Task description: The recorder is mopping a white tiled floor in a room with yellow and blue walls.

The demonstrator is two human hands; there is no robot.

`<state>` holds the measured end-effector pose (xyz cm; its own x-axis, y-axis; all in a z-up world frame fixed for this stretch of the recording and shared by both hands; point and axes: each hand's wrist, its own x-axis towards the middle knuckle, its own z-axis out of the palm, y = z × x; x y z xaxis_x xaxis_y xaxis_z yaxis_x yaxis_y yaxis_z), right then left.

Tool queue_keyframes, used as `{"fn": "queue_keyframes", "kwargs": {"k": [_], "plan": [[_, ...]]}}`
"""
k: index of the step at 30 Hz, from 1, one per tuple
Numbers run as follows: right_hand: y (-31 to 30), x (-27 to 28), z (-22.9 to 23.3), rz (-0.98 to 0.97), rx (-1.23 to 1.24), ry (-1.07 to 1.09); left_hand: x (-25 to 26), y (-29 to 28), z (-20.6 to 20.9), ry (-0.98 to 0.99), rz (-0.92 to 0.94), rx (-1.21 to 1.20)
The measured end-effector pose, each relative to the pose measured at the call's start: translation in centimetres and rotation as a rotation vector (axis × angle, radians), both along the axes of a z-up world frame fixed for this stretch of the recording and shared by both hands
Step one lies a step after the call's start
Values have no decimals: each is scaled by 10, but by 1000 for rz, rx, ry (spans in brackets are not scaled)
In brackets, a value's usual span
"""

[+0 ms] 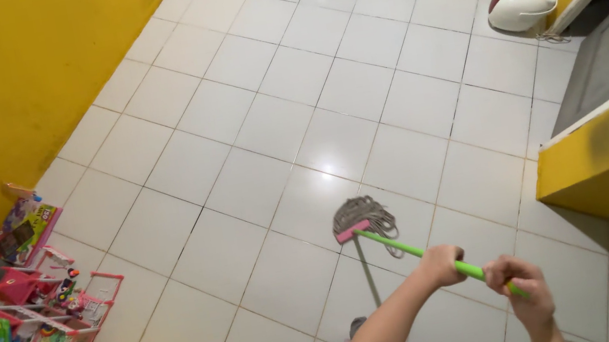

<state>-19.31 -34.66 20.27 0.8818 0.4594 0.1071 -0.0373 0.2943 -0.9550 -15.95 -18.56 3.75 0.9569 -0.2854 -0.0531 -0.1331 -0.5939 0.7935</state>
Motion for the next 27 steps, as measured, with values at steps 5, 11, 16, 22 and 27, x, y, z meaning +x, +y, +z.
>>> {"fn": "queue_keyframes", "kwargs": {"k": [5, 11, 16, 22, 27], "plan": [[60, 29, -40, 27, -122, 15, 33, 69, -29, -26, 84, 84], [140, 81, -80, 42, -48, -6, 91, 156, -62, 45, 50, 216], [205, 156, -97, 64, -25, 20, 143, 214, -67, -59, 337, 104], [265, 260, -112, 177, -8, -18, 217, 266, -50, -27, 499, 52], [306, 327, -104, 237, 101, -107, 276, 302, -20, 72, 608, 10]]}}
